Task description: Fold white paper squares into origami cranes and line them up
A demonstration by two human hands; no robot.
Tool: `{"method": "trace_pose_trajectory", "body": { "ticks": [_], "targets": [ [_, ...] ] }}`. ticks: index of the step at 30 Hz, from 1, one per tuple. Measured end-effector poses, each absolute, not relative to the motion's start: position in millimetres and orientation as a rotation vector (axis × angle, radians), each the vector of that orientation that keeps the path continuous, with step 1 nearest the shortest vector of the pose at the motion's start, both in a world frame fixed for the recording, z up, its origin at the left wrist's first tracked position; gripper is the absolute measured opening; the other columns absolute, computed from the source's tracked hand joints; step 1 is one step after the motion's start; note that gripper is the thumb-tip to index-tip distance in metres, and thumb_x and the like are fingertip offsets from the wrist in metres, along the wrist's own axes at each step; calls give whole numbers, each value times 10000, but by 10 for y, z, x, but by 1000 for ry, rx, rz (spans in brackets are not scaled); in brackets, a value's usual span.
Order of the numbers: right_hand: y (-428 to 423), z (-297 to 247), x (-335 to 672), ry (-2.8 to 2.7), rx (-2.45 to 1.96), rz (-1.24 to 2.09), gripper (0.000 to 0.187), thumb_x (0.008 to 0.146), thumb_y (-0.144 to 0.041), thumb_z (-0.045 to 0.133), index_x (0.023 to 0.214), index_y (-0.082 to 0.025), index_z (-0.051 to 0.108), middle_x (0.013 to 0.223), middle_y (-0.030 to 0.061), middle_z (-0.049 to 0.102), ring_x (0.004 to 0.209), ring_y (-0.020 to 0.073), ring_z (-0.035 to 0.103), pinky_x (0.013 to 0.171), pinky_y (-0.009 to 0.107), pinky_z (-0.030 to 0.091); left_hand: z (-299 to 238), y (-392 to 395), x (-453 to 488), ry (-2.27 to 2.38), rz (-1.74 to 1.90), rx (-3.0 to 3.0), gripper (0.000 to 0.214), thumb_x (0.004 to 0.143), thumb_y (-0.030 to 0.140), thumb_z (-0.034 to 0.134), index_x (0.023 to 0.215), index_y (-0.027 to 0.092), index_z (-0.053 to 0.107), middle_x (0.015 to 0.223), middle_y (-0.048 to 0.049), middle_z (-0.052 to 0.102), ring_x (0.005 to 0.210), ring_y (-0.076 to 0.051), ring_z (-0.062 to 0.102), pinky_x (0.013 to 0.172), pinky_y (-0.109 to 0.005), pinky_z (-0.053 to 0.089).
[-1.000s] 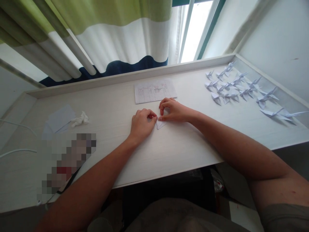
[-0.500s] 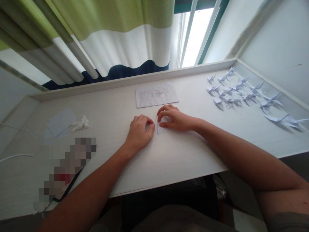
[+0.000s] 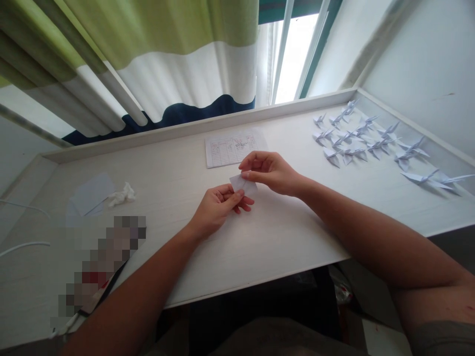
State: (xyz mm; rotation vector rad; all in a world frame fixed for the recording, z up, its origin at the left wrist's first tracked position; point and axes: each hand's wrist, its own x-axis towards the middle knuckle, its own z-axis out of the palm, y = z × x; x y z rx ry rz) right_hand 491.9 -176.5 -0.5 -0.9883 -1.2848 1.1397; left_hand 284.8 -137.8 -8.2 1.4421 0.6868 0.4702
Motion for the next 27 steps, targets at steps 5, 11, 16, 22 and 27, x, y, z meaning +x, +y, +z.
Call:
{"method": "trace_pose_trajectory", "body": {
  "ticks": [5, 11, 16, 22, 27],
  "targets": [
    [-1776, 57, 4881, -1192, -1001, 986, 218, 924, -401, 747, 950, -189, 702, 863, 14, 719, 804, 144, 666, 760, 307, 577, -82, -1425, 2890, 706, 596, 1213, 411, 852, 495, 845, 1009, 132, 735, 939, -122, 838, 769, -229, 797, 680, -309, 554],
    [-1772, -41, 4858, -1241, -976, 1106, 279, 801, -211, 823, 1044, -191, 687, 922, 26, 780, 863, 166, 735, 780, 311, 583, -93, -1437, 2899, 730, 646, 1124, 449, 839, 477, 871, 1107, 140, 744, 1004, -113, 846, 781, -219, 814, 664, -279, 578],
    [-1769, -100, 4823, -1245, -989, 1109, 275, 818, -219, 811, 1062, -184, 689, 904, 31, 800, 848, 170, 753, 781, 321, 589, -92, -1437, 2888, 717, 614, 1127, 451, 849, 486, 858, 1107, 129, 757, 991, -126, 846, 806, -247, 823, 692, -301, 605],
    [-1795, -59, 4797, -1238, -1062, 1067, 264, 828, -235, 793, 1058, -171, 679, 774, 6, 765, 699, 145, 706, 638, 284, 524, -124, -1435, 2898, 691, 643, 1191, 466, 873, 547, 816, 1059, 122, 769, 981, -137, 844, 788, -258, 820, 652, -310, 609],
    [-1825, -32, 4754, -1214, -1087, 999, 269, 834, -263, 785, 1065, -165, 689, 695, -20, 721, 621, 130, 658, 584, 278, 488, -132, -1433, 2898, 662, 644, 1210, 461, 875, 539, 818, 1063, 123, 764, 994, -146, 845, 796, -261, 823, 643, -306, 607]
  ]
}}
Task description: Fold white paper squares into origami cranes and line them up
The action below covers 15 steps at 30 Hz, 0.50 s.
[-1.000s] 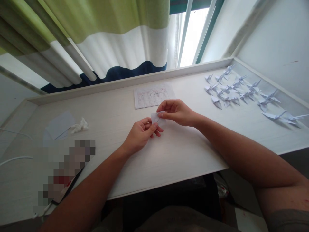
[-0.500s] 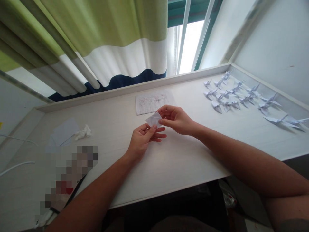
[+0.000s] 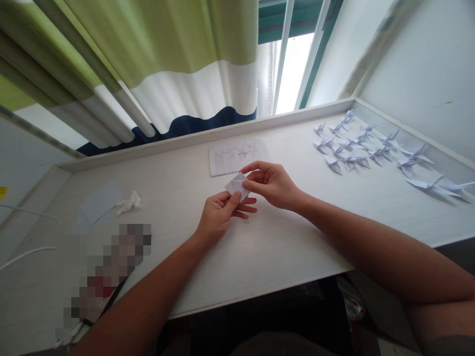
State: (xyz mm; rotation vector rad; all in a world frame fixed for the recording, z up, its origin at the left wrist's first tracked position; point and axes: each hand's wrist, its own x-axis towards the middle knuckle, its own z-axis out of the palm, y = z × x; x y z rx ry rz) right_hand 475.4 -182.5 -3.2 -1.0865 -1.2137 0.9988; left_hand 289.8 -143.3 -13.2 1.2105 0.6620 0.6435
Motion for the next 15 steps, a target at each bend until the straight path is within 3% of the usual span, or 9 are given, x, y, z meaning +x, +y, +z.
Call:
{"method": "trace_pose_trajectory", "body": {
  "ticks": [6, 15],
  "targets": [
    [-1871, 26, 4722, -1195, -1112, 971, 316, 809, -241, 786, 1097, -158, 687, 697, -14, 734, 611, 130, 659, 587, 279, 486, -89, -1458, 2898, 650, 629, 1184, 428, 877, 528, 813, 981, 115, 776, 967, -148, 845, 780, -260, 821, 643, -315, 619],
    [-1880, -8, 4684, -1221, -1062, 1001, 321, 839, -261, 791, 1124, -174, 670, 745, -17, 718, 686, 140, 673, 640, 293, 524, -108, -1512, 2937, 697, 703, 1307, 488, 898, 590, 774, 1033, 122, 748, 899, -130, 838, 755, -262, 818, 646, -339, 634]
  ]
}}
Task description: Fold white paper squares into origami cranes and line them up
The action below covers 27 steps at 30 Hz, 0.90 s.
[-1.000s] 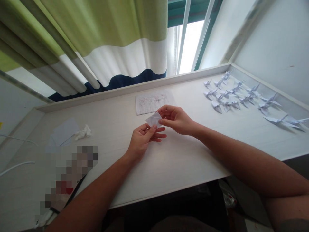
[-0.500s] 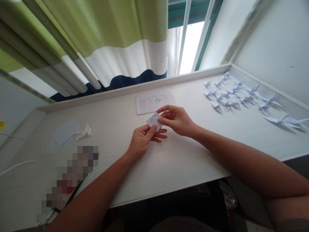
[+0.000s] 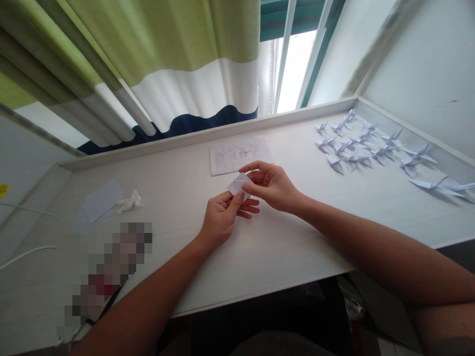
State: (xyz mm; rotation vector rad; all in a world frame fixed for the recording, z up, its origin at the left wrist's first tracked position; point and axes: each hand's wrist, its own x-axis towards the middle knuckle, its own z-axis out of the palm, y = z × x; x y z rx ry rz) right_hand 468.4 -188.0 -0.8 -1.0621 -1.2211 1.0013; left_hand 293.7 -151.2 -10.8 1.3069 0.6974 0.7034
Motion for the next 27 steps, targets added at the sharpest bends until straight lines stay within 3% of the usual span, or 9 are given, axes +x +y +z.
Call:
{"method": "trace_pose_trajectory", "body": {
  "ticks": [9, 13, 17, 23, 27],
  "targets": [
    [-1918, -25, 4584, -1087, -994, 1041, 452, 832, -327, 841, 1209, -199, 627, 823, 5, 761, 668, 137, 677, 557, 253, 536, -133, -1560, 2986, 596, 664, 1343, 445, 925, 587, 747, 991, 148, 742, 937, -113, 835, 826, -276, 826, 649, -341, 638],
    [-1940, 8, 4566, -1073, -949, 1052, 493, 808, -312, 861, 1216, -218, 601, 768, -32, 727, 666, 134, 674, 570, 249, 538, -114, -1578, 2989, 588, 657, 1364, 451, 929, 600, 735, 989, 154, 757, 938, -114, 832, 833, -288, 824, 649, -356, 637],
    [-1958, 50, 4548, -1078, -969, 1005, 442, 822, -307, 839, 1177, -225, 590, 709, -57, 675, 575, 110, 600, 500, 235, 471, -109, -1602, 3002, 567, 656, 1364, 462, 924, 611, 737, 976, 153, 760, 933, -121, 836, 855, -298, 825, 680, -379, 648],
    [-1928, -11, 4569, -1112, -964, 1043, 431, 836, -265, 768, 1218, -222, 572, 829, -12, 725, 730, 143, 674, 607, 256, 540, -140, -1582, 3006, 592, 668, 1327, 469, 920, 603, 745, 1020, 145, 750, 935, -124, 841, 858, -296, 827, 706, -387, 657],
    [-1915, -49, 4564, -1090, -950, 1062, 486, 811, -255, 772, 1243, -224, 551, 786, -41, 678, 643, 114, 603, 521, 220, 482, -154, -1553, 2998, 594, 695, 1312, 478, 919, 589, 753, 1064, 133, 745, 949, -128, 840, 862, -294, 829, 703, -378, 661]
  ]
}}
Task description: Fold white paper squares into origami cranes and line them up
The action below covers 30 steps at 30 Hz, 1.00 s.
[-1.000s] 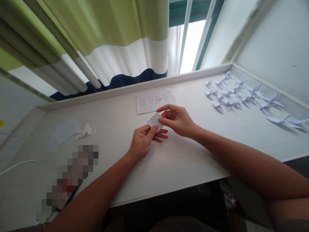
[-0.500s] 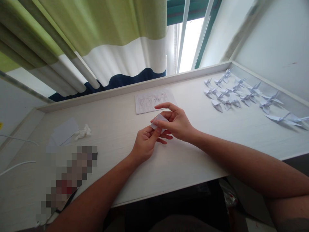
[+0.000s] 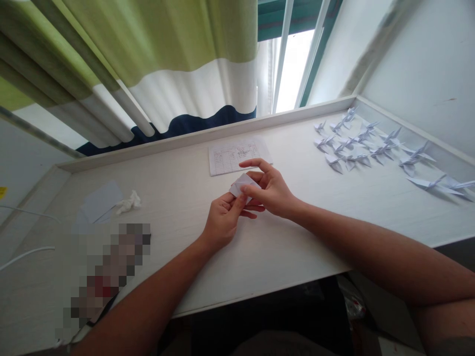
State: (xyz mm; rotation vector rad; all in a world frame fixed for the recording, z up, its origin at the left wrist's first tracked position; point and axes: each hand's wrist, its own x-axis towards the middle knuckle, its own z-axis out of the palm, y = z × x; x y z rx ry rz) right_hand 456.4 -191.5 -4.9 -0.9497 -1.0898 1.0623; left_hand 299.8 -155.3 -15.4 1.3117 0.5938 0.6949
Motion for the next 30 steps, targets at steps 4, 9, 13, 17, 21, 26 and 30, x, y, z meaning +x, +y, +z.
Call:
{"method": "trace_pose_trajectory", "body": {
  "ticks": [4, 9, 13, 17, 21, 26, 30],
  "targets": [
    [-1926, -35, 4552, -1096, -930, 1071, 500, 799, -269, 800, 1228, -226, 547, 746, -64, 633, 594, 96, 554, 490, 209, 469, -145, -1559, 2995, 601, 706, 1301, 486, 899, 600, 770, 1030, 133, 744, 946, -129, 839, 864, -303, 829, 709, -392, 671],
    [-1940, -18, 4538, -1094, -932, 1052, 461, 812, -266, 786, 1206, -231, 549, 714, -78, 611, 581, 99, 552, 479, 211, 478, -136, -1571, 3003, 603, 711, 1295, 480, 889, 598, 781, 1024, 138, 753, 925, -119, 837, 866, -299, 828, 705, -393, 672],
    [-1947, -12, 4521, -1070, -984, 1005, 417, 822, -275, 771, 1180, -236, 560, 676, -90, 591, 551, 94, 527, 460, 206, 436, -140, -1580, 3010, 605, 704, 1308, 470, 898, 595, 774, 1022, 141, 766, 950, -119, 838, 910, -304, 825, 714, -393, 675],
    [-1951, 1, 4521, -1028, -989, 1045, 445, 798, -257, 773, 1183, -236, 552, 722, -68, 634, 575, 106, 557, 468, 217, 448, -139, -1599, 3016, 593, 699, 1318, 466, 895, 590, 780, 1021, 141, 773, 960, -120, 840, 917, -304, 823, 707, -387, 675],
    [-1961, 21, 4510, -1011, -992, 1040, 449, 776, -240, 767, 1168, -241, 549, 707, -72, 625, 570, 108, 553, 464, 216, 447, -130, -1614, 3026, 571, 714, 1323, 437, 886, 571, 799, 989, 146, 782, 940, -109, 839, 907, -290, 821, 686, -369, 674],
    [-1966, 15, 4483, -1014, -1008, 984, 440, 774, -207, 733, 1172, -255, 553, 667, -91, 571, 538, 101, 511, 442, 208, 420, -123, -1610, 3036, 603, 725, 1339, 457, 842, 601, 826, 934, 155, 788, 879, -87, 823, 845, -271, 809, 676, -379, 676],
    [-1955, -11, 4503, -1049, -987, 988, 416, 828, -263, 748, 1200, -258, 560, 665, -96, 536, 555, 101, 512, 463, 209, 439, -134, -1599, 3036, 615, 732, 1326, 465, 846, 605, 820, 955, 155, 785, 927, -99, 828, 900, -293, 814, 693, -391, 678]
  ]
}}
